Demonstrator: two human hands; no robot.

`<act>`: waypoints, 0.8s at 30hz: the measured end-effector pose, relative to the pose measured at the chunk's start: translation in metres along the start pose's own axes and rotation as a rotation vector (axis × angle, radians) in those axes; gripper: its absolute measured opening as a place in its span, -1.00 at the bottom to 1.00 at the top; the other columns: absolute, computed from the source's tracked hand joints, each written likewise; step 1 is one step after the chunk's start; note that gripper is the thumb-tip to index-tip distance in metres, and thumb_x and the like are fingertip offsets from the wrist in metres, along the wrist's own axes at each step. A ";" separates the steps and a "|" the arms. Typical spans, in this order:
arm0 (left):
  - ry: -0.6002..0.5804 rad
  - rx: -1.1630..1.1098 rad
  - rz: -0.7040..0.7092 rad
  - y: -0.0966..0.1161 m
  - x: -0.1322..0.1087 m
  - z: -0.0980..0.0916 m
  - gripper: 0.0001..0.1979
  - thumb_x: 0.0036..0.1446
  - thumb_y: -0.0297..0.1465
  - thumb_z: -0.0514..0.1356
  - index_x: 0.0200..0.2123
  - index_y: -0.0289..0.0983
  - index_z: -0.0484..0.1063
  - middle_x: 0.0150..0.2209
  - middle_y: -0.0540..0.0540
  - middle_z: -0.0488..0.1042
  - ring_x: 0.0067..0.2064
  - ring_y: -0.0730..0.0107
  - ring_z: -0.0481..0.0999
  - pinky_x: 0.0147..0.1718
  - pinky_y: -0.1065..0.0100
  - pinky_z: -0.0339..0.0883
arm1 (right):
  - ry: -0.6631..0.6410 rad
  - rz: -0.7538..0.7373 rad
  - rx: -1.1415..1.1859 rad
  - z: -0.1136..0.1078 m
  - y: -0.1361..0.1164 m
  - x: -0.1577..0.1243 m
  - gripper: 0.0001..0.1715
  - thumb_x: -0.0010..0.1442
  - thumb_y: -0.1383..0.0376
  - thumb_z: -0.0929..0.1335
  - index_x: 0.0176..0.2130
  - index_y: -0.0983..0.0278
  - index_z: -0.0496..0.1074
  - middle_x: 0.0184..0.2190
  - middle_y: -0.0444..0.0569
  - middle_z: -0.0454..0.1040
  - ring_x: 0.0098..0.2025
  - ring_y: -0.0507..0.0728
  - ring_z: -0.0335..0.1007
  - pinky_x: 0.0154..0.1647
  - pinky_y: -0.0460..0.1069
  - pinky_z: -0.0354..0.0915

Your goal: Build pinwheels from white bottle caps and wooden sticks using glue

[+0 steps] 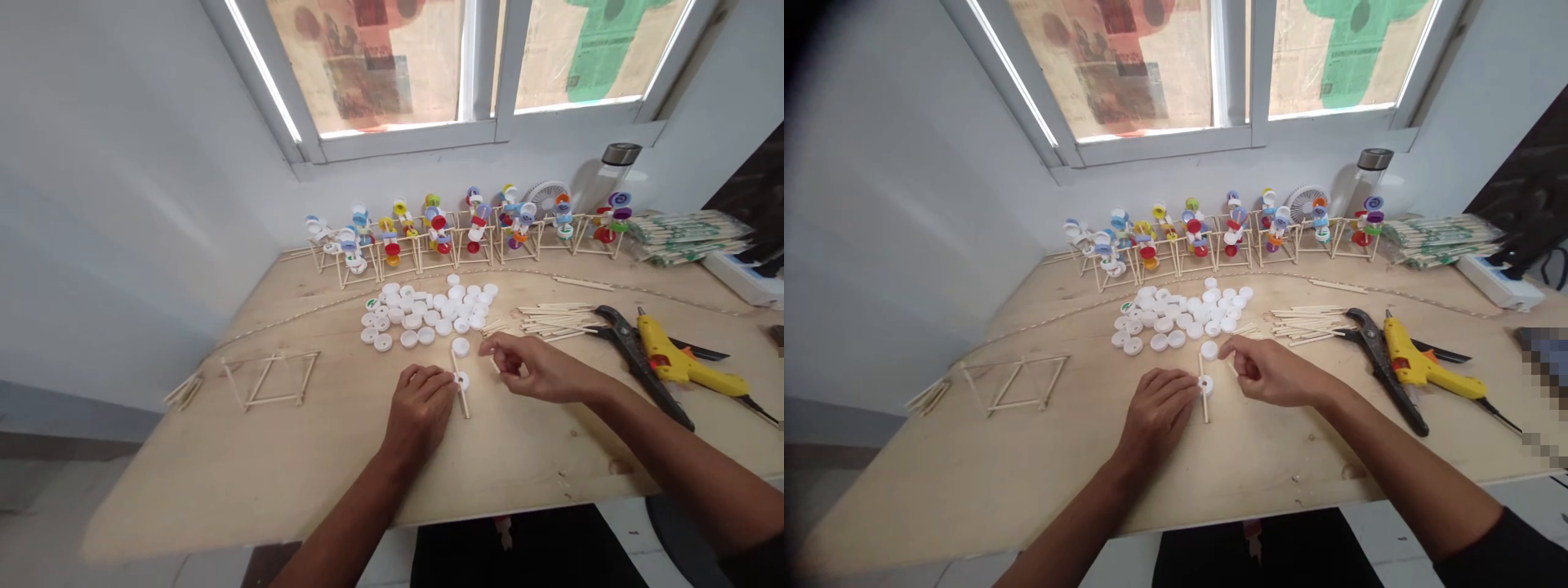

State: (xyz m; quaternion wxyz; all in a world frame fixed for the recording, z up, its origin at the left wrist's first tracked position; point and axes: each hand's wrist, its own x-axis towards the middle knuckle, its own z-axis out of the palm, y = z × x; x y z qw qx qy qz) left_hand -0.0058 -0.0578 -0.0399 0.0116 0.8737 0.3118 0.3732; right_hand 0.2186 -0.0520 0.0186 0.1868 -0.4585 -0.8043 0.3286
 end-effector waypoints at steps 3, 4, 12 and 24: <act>0.008 0.000 0.000 0.001 0.001 -0.001 -0.85 0.12 -0.54 0.09 -0.34 -0.26 0.44 -0.27 -0.05 0.56 -0.20 0.33 0.47 -0.15 0.20 0.25 | 0.049 0.041 0.372 0.011 0.004 0.003 -0.84 0.07 0.35 0.29 -0.26 0.28 0.30 -0.57 -0.23 0.29 -0.52 -0.04 0.26 -0.48 -0.13 0.17; 0.007 0.001 0.001 0.001 0.001 -0.001 -0.85 0.13 -0.54 0.09 -0.33 -0.26 0.44 -0.27 -0.05 0.56 -0.20 0.34 0.47 -0.15 0.20 0.25 | 0.072 0.071 0.463 0.015 0.006 0.006 -0.89 0.08 0.30 0.31 -0.32 0.29 0.31 -0.58 -0.22 0.30 -0.52 -0.03 0.29 -0.48 -0.12 0.18; -0.007 -0.002 -0.004 0.001 0.002 -0.002 -0.84 0.13 -0.53 0.08 -0.31 -0.25 0.45 -0.27 -0.06 0.56 -0.20 0.33 0.48 -0.16 0.20 0.26 | 0.225 0.180 0.613 0.038 0.022 0.019 -0.76 0.05 0.17 0.34 -0.37 0.32 0.40 -0.56 -0.16 0.38 -0.55 -0.04 0.24 -0.53 -0.13 0.15; -0.028 -0.026 -0.044 0.000 0.004 -0.004 -0.84 0.10 -0.55 0.10 -0.30 -0.25 0.45 -0.26 -0.06 0.56 -0.17 0.33 0.48 -0.12 0.19 0.26 | 0.077 0.079 -0.200 0.021 0.018 0.001 -0.87 0.05 0.44 0.26 -0.45 0.26 0.35 -0.52 -0.15 0.38 -0.48 0.00 0.21 -0.45 -0.12 0.07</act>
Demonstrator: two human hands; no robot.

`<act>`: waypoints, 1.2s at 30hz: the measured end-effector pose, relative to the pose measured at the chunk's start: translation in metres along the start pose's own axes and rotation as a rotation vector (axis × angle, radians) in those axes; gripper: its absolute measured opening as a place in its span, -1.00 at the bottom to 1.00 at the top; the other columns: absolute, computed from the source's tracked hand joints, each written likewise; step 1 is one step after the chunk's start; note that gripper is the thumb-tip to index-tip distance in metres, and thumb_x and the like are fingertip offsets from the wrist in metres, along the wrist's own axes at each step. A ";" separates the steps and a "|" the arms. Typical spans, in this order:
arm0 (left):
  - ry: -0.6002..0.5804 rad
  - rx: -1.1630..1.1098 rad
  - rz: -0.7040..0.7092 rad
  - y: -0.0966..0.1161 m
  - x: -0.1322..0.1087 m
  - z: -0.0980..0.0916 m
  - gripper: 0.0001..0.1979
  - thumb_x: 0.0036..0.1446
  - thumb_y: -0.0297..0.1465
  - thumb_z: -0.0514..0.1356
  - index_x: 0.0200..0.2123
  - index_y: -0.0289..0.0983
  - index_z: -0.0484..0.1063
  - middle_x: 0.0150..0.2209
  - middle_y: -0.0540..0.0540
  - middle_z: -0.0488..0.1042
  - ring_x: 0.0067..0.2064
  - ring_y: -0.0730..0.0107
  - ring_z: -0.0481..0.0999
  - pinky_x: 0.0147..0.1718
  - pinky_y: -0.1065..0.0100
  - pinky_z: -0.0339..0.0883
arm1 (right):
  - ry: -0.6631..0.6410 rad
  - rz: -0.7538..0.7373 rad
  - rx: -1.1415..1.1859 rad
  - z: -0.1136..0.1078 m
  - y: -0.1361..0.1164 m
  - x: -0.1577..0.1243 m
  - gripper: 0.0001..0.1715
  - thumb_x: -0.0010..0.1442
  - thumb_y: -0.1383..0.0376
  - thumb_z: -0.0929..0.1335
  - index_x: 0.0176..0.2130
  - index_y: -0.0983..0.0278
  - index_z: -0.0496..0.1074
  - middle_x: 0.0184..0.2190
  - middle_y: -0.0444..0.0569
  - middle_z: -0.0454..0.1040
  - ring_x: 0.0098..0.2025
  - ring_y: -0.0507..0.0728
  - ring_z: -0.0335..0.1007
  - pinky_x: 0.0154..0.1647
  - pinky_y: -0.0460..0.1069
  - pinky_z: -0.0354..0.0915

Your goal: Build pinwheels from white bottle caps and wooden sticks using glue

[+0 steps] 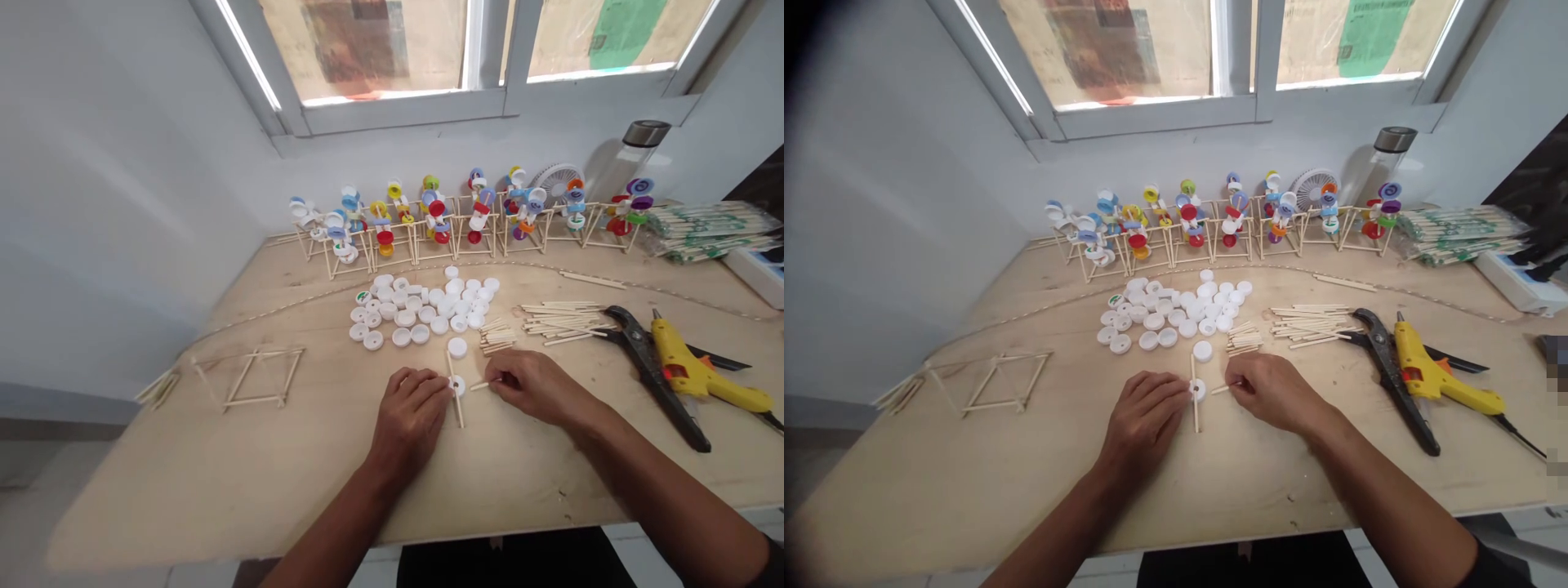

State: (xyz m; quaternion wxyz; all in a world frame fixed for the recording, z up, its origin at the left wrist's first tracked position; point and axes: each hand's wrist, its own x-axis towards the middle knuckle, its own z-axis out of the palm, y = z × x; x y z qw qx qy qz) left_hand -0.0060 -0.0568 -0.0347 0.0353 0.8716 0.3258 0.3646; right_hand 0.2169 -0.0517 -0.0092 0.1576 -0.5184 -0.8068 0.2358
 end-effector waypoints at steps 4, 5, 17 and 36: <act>-0.011 -0.008 -0.016 0.000 0.000 0.000 -0.83 0.11 -0.55 0.10 -0.30 -0.24 0.45 -0.26 -0.07 0.56 -0.17 0.31 0.48 -0.12 0.18 0.26 | -0.002 -0.030 0.003 -0.002 0.000 0.000 -0.88 0.10 0.42 0.25 -0.42 0.26 0.35 -0.47 -0.12 0.39 -0.43 0.02 0.25 -0.41 -0.11 0.10; -0.013 -0.006 -0.020 0.000 0.000 0.000 -0.83 0.11 -0.54 0.10 -0.30 -0.23 0.46 -0.26 -0.08 0.56 -0.16 0.31 0.48 -0.12 0.17 0.26 | 0.026 -0.032 0.034 0.000 0.000 0.001 -0.88 0.12 0.42 0.24 -0.41 0.26 0.34 -0.46 -0.11 0.39 -0.42 0.02 0.25 -0.39 -0.10 0.12; -0.018 -0.013 -0.025 -0.001 0.000 -0.001 -0.84 0.09 -0.55 0.12 -0.28 -0.24 0.43 -0.24 -0.06 0.56 -0.16 0.31 0.48 -0.11 0.17 0.26 | 0.109 0.000 0.261 0.013 -0.002 0.007 -0.89 0.15 0.40 0.27 -0.40 0.27 0.38 -0.47 -0.12 0.35 -0.39 0.02 0.27 -0.37 -0.10 0.16; -0.013 -0.024 -0.027 -0.001 -0.001 0.000 -0.84 0.08 -0.57 0.13 -0.28 -0.26 0.43 -0.25 -0.07 0.56 -0.16 0.28 0.47 -0.11 0.17 0.26 | 0.105 0.009 0.178 0.014 -0.004 0.007 -0.88 0.11 0.44 0.29 -0.42 0.28 0.38 -0.50 -0.14 0.33 -0.42 0.00 0.24 -0.41 -0.12 0.11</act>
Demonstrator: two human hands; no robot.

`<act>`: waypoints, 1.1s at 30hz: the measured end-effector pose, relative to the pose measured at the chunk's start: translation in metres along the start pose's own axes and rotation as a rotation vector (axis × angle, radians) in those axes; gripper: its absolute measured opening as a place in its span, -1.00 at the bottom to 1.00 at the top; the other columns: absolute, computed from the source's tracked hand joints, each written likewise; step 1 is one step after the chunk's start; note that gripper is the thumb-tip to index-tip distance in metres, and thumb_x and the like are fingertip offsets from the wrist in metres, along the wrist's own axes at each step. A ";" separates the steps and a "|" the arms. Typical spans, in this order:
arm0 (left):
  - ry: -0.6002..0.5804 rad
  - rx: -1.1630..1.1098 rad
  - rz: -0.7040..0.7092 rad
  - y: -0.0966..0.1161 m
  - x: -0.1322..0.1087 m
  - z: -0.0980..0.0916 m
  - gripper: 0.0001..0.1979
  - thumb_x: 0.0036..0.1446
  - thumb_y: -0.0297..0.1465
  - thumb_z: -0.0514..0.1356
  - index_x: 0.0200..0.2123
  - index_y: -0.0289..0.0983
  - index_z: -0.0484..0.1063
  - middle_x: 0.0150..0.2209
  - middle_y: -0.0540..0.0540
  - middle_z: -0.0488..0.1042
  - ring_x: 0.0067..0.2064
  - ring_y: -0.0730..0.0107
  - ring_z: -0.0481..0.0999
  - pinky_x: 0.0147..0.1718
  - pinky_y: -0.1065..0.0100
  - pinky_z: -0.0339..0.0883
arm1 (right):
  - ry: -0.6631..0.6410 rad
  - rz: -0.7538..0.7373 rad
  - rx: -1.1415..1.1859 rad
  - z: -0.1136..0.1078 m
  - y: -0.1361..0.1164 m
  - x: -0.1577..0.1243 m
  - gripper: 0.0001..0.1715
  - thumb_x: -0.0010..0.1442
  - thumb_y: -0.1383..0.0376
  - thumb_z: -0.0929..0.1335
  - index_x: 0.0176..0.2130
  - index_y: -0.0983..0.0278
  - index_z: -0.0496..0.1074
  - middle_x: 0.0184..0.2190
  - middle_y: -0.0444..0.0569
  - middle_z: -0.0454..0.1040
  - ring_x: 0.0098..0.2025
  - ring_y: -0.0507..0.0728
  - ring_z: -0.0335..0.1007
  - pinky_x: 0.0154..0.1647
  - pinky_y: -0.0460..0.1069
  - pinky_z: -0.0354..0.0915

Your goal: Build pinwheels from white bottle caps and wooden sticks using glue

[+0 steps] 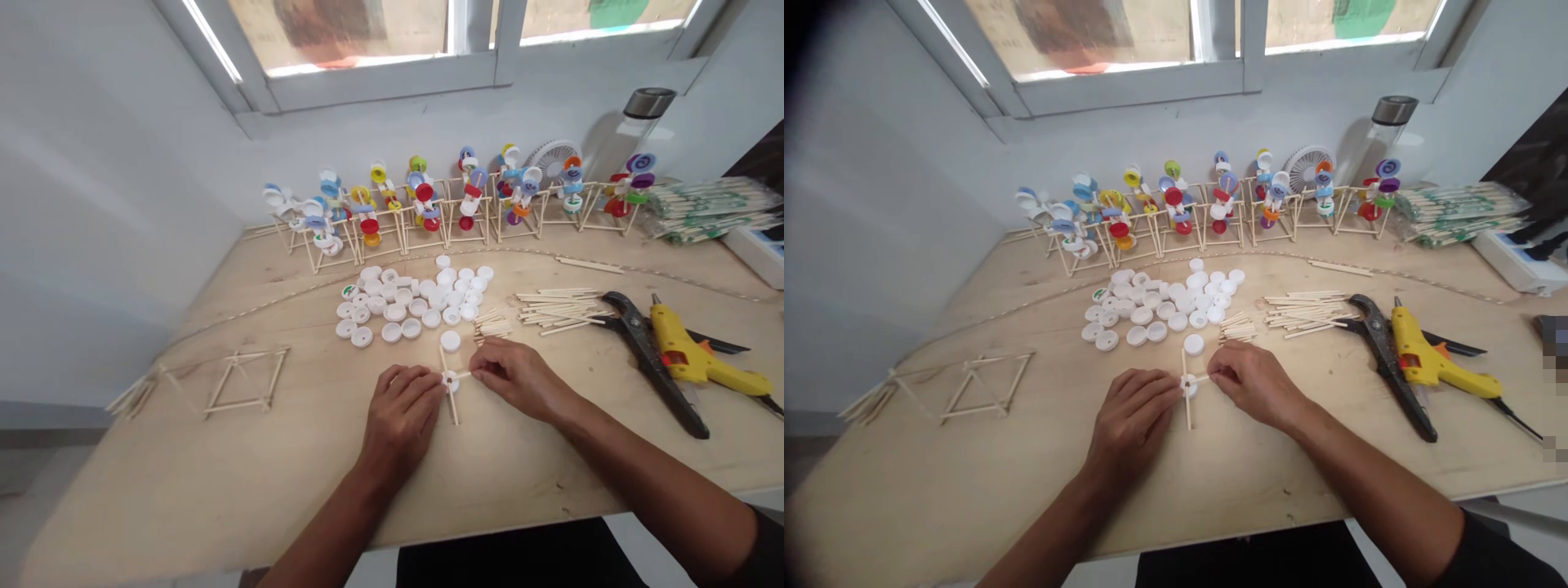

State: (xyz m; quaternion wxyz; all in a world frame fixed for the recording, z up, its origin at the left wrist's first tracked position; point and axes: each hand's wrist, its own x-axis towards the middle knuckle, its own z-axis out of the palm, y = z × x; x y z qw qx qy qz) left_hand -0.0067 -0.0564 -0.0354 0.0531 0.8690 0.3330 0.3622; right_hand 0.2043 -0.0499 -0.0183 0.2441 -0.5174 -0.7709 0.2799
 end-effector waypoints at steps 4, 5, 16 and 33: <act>-0.001 -0.002 0.000 0.000 0.000 0.000 -0.85 0.08 -0.57 0.14 -0.29 -0.26 0.43 -0.25 -0.06 0.56 -0.16 0.29 0.47 -0.12 0.17 0.26 | 0.001 -0.015 -0.014 0.000 -0.001 0.000 -0.87 0.11 0.45 0.29 -0.42 0.28 0.38 -0.50 -0.15 0.33 -0.42 0.00 0.24 -0.41 -0.12 0.11; -0.003 -0.001 0.000 0.000 0.000 0.000 -0.85 0.08 -0.57 0.13 -0.29 -0.26 0.43 -0.25 -0.06 0.56 -0.16 0.29 0.47 -0.12 0.17 0.26 | -0.001 -0.019 -0.016 0.000 -0.001 0.000 -0.87 0.11 0.46 0.28 -0.42 0.27 0.38 -0.50 -0.15 0.33 -0.42 0.00 0.24 -0.41 -0.12 0.11; -0.016 0.013 0.018 -0.001 0.000 0.000 -0.84 0.10 -0.56 0.12 -0.26 -0.26 0.44 -0.23 -0.06 0.56 -0.15 0.29 0.47 -0.10 0.17 0.25 | -0.017 -0.014 -0.014 0.000 0.000 0.000 -0.87 0.11 0.45 0.29 -0.42 0.27 0.40 -0.49 -0.15 0.36 -0.43 0.00 0.25 -0.41 -0.12 0.11; -0.025 0.015 0.021 0.000 0.000 -0.001 -0.83 0.10 -0.56 0.12 -0.25 -0.25 0.44 -0.23 -0.06 0.55 -0.13 0.30 0.46 -0.09 0.17 0.24 | 0.015 -0.024 0.016 0.001 0.000 -0.002 -0.88 0.10 0.44 0.29 -0.41 0.27 0.39 -0.49 -0.15 0.35 -0.45 -0.01 0.24 -0.42 -0.12 0.12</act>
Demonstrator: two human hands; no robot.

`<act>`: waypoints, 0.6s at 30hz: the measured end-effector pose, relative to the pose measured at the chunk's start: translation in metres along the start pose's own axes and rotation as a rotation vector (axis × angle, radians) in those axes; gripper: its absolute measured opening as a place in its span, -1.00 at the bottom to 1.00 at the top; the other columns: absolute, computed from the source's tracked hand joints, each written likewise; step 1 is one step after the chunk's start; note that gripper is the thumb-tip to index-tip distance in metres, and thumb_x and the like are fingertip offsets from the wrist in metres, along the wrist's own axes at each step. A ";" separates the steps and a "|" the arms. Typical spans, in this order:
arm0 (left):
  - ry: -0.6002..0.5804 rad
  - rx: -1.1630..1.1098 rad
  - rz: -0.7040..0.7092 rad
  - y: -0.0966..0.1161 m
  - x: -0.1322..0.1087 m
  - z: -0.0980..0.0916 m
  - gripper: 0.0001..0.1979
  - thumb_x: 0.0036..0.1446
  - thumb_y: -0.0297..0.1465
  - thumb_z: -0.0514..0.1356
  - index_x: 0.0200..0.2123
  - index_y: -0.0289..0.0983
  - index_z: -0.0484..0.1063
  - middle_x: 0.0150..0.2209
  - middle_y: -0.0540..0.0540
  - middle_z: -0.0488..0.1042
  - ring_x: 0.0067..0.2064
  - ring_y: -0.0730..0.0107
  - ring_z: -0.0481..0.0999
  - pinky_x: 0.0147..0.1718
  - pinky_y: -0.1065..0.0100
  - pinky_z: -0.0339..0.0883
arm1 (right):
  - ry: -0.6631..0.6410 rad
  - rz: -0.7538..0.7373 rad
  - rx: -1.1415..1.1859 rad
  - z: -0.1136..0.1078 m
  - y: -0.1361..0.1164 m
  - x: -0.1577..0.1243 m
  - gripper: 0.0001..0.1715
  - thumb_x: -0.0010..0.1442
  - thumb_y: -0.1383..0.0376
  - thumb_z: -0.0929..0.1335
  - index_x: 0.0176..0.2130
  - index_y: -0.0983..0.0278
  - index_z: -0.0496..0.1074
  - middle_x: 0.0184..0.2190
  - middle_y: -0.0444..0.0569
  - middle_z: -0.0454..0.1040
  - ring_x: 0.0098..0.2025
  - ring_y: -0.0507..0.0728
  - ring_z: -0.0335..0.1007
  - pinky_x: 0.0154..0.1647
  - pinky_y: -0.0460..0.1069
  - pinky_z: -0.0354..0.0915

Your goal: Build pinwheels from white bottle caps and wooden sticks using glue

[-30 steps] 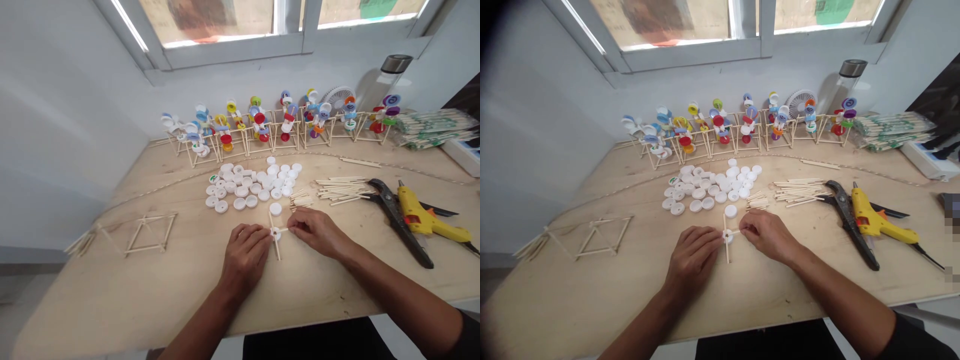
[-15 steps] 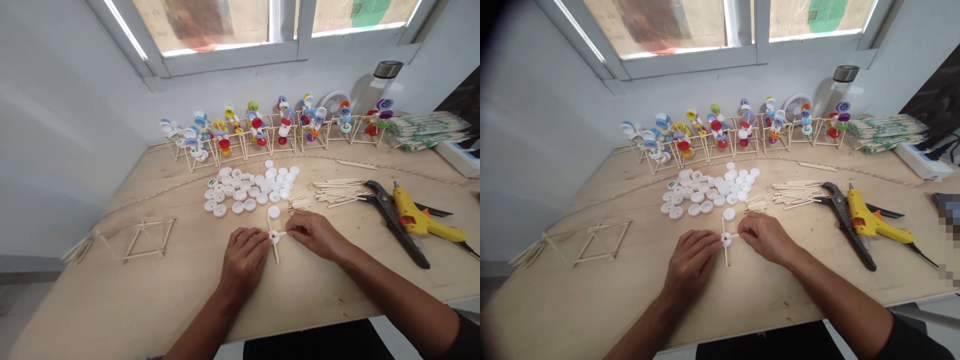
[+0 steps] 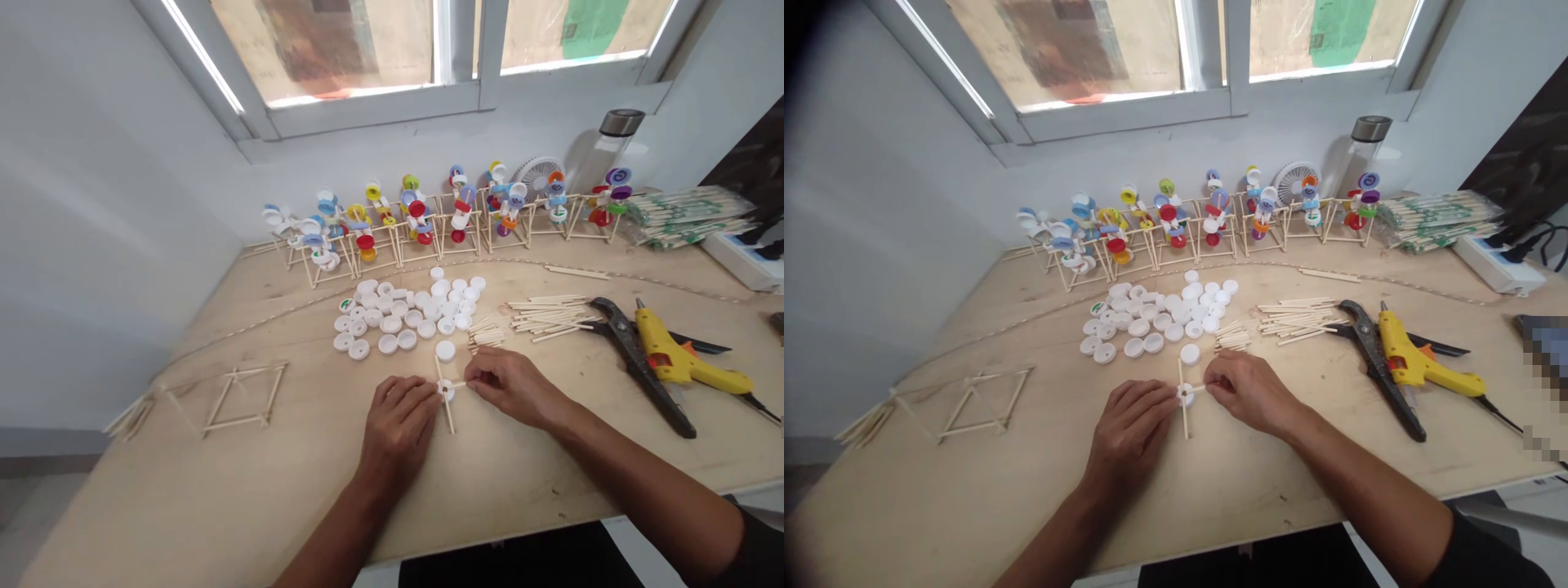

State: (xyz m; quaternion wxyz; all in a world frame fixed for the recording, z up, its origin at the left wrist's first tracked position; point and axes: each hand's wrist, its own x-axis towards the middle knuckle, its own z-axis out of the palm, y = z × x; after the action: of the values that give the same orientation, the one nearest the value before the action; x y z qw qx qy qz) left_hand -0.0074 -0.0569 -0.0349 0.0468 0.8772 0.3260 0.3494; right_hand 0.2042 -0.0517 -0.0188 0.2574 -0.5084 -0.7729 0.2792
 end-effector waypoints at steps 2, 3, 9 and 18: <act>0.004 0.004 -0.004 0.000 0.000 0.000 -0.81 0.10 -0.56 0.12 -0.24 -0.25 0.44 -0.23 -0.07 0.55 -0.13 0.31 0.47 -0.09 0.18 0.24 | 0.003 0.003 0.012 0.000 0.000 0.000 -0.90 0.10 0.43 0.29 -0.41 0.27 0.39 -0.49 -0.14 0.34 -0.45 0.00 0.24 -0.43 -0.12 0.12; 0.011 0.007 -0.007 0.001 0.000 -0.001 -0.80 0.09 -0.57 0.11 -0.23 -0.25 0.43 -0.22 -0.07 0.55 -0.13 0.31 0.47 -0.09 0.18 0.24 | 0.006 0.001 0.020 -0.001 0.001 0.000 -0.90 0.11 0.43 0.29 -0.41 0.27 0.39 -0.49 -0.14 0.34 -0.45 0.00 0.24 -0.43 -0.12 0.12; -0.013 0.077 -0.019 0.006 0.001 -0.005 -0.74 0.11 -0.52 0.08 -0.12 -0.30 0.41 -0.09 -0.17 0.50 0.05 0.14 0.36 -0.02 0.08 0.19 | 0.047 -0.001 0.046 -0.001 0.004 0.001 -0.89 0.11 0.45 0.28 -0.38 0.28 0.38 -0.48 -0.14 0.35 -0.44 -0.01 0.23 -0.41 -0.12 0.12; 0.022 0.106 -0.048 0.004 -0.002 -0.004 -0.75 0.10 -0.53 0.08 -0.15 -0.28 0.42 -0.13 -0.15 0.51 0.07 0.12 0.34 0.03 0.03 0.15 | 0.078 0.029 0.046 -0.005 0.003 0.001 -0.86 0.11 0.43 0.26 -0.41 0.29 0.40 -0.49 -0.13 0.37 -0.45 0.00 0.24 -0.42 -0.11 0.12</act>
State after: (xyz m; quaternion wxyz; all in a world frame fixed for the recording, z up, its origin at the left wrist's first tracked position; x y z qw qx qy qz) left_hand -0.0086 -0.0618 -0.0314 0.0050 0.8665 0.3653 0.3403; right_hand 0.2090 -0.0489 -0.0178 0.2952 -0.5238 -0.7482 0.2806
